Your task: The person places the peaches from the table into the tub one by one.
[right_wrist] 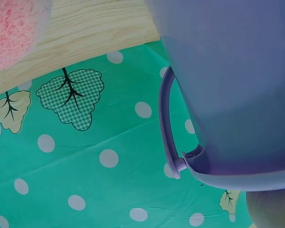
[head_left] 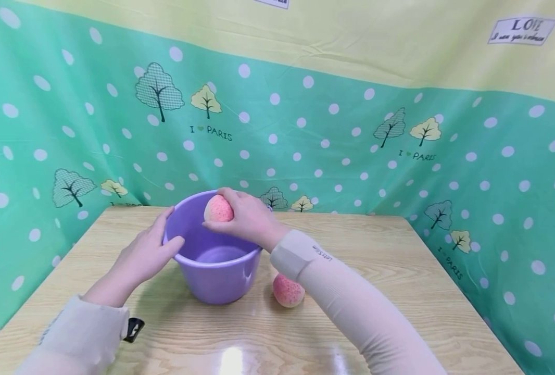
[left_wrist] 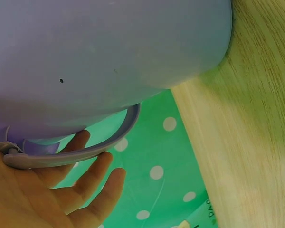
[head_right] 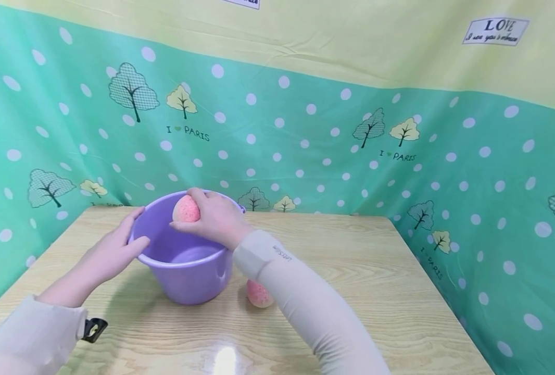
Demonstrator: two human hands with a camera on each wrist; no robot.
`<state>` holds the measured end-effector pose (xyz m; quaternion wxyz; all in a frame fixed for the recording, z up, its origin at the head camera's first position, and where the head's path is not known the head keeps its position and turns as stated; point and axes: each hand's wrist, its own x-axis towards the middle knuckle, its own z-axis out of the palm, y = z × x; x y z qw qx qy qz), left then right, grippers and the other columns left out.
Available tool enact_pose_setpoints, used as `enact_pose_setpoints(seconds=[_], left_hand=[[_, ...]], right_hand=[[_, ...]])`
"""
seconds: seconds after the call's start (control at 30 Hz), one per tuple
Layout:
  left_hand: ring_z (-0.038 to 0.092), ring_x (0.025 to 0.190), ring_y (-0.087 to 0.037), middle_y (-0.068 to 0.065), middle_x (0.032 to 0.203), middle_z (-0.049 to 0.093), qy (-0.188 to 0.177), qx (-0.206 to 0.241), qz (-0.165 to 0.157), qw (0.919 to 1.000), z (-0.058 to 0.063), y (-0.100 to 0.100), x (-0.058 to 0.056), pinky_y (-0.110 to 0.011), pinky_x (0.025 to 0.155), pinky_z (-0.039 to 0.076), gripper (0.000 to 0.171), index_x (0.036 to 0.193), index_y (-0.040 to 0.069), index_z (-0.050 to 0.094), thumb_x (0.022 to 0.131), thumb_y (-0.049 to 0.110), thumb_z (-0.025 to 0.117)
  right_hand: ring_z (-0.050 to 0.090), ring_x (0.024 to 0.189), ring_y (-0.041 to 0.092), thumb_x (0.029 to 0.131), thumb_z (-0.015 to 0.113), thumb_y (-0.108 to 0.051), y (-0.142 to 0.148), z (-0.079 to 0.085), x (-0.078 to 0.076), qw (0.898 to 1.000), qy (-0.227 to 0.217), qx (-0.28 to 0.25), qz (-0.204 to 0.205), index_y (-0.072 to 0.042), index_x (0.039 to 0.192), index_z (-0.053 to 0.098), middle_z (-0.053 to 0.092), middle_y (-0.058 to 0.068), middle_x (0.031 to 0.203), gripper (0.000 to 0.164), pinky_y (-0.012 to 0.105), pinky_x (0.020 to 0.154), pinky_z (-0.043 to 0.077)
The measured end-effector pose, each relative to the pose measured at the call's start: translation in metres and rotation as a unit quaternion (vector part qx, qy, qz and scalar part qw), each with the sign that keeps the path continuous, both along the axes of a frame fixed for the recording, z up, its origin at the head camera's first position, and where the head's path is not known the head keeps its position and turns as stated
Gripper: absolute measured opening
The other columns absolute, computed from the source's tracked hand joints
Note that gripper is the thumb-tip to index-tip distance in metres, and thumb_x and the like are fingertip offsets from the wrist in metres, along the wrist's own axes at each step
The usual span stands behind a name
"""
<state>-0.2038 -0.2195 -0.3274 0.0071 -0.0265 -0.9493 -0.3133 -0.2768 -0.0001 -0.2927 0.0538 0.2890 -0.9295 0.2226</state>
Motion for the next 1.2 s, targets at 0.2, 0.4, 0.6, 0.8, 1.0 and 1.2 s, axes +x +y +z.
enact_pose_setpoints(seconds=[0.2, 0.4, 0.6, 0.8, 1.0, 1.2], left_hand=[[0.038, 0.135, -0.055, -0.032, 0.156, 0.029, 0.004, 0.001, -0.002, 1.0000, 0.0004, 0.0017, -0.0006, -0.073, 0.095, 0.040, 0.081, 0.160, 0.007, 0.002, 0.099, 0.040, 0.044], [0.039, 0.135, -0.055, -0.032, 0.156, 0.029, 0.003, 0.001, 0.000, 1.0000, 0.0009, 0.0009, 0.0001, -0.073, 0.093, 0.041, 0.080, 0.160, 0.008, 0.002, 0.099, 0.040, 0.043], [0.038, 0.135, -0.055, -0.032, 0.156, 0.029, 0.002, 0.000, 0.001, 1.0000, -0.0004, 0.0005, -0.0006, -0.073, 0.094, 0.041, 0.080, 0.160, 0.009, 0.001, 0.099, 0.041, 0.043], [0.038, 0.135, -0.055, -0.032, 0.156, 0.029, 0.003, 0.000, 0.001, 1.0000, -0.0003, 0.0007, -0.0008, -0.073, 0.094, 0.041, 0.080, 0.160, 0.009, 0.002, 0.099, 0.040, 0.043], [0.038, 0.136, -0.055, -0.032, 0.156, 0.028, 0.004, 0.001, -0.001, 1.0000, -0.0005, 0.0005, -0.0008, -0.073, 0.095, 0.040, 0.080, 0.160, 0.008, 0.002, 0.099, 0.040, 0.043], [0.041, 0.134, -0.054, -0.032, 0.156, 0.029, -0.001, 0.004, 0.002, 1.0000, -0.0013, -0.0002, -0.0012, -0.072, 0.092, 0.042, 0.080, 0.160, 0.010, 0.000, 0.099, 0.040, 0.042]], right_hand=[[0.062, 0.115, 0.017, 0.082, 0.068, -0.062, 0.0002, -0.0018, 0.0002, 1.000, 0.017, 0.019, 0.005, -0.026, 0.145, 0.045, 0.062, 0.002, 0.133, 0.076, 0.036, 0.090, 0.053], [0.061, 0.119, 0.018, 0.083, 0.066, -0.063, -0.0007, -0.0033, -0.0009, 0.999, 0.036, 0.036, 0.015, -0.029, 0.142, 0.045, 0.064, 0.001, 0.128, 0.072, 0.038, 0.098, 0.050], [0.063, 0.115, 0.017, 0.082, 0.066, -0.065, -0.0015, -0.0032, -0.0016, 0.998, 0.040, 0.043, 0.017, -0.030, 0.141, 0.046, 0.066, 0.000, 0.124, 0.072, 0.037, 0.097, 0.051], [0.065, 0.105, 0.015, 0.082, 0.065, -0.066, -0.0029, -0.0018, -0.0008, 0.997, 0.039, 0.063, 0.017, -0.028, 0.140, 0.048, 0.067, -0.001, 0.114, 0.072, 0.035, 0.091, 0.053], [0.063, 0.115, 0.018, 0.082, 0.063, -0.068, -0.0031, -0.0032, -0.0005, 0.995, 0.033, 0.089, 0.007, -0.024, 0.142, 0.046, 0.067, 0.002, 0.123, 0.076, 0.038, 0.099, 0.050], [0.059, 0.126, 0.022, 0.084, 0.061, -0.069, -0.0026, -0.0056, -0.0011, 0.994, 0.029, 0.107, -0.003, -0.018, 0.147, 0.043, 0.065, 0.006, 0.133, 0.083, 0.039, 0.109, 0.044]])
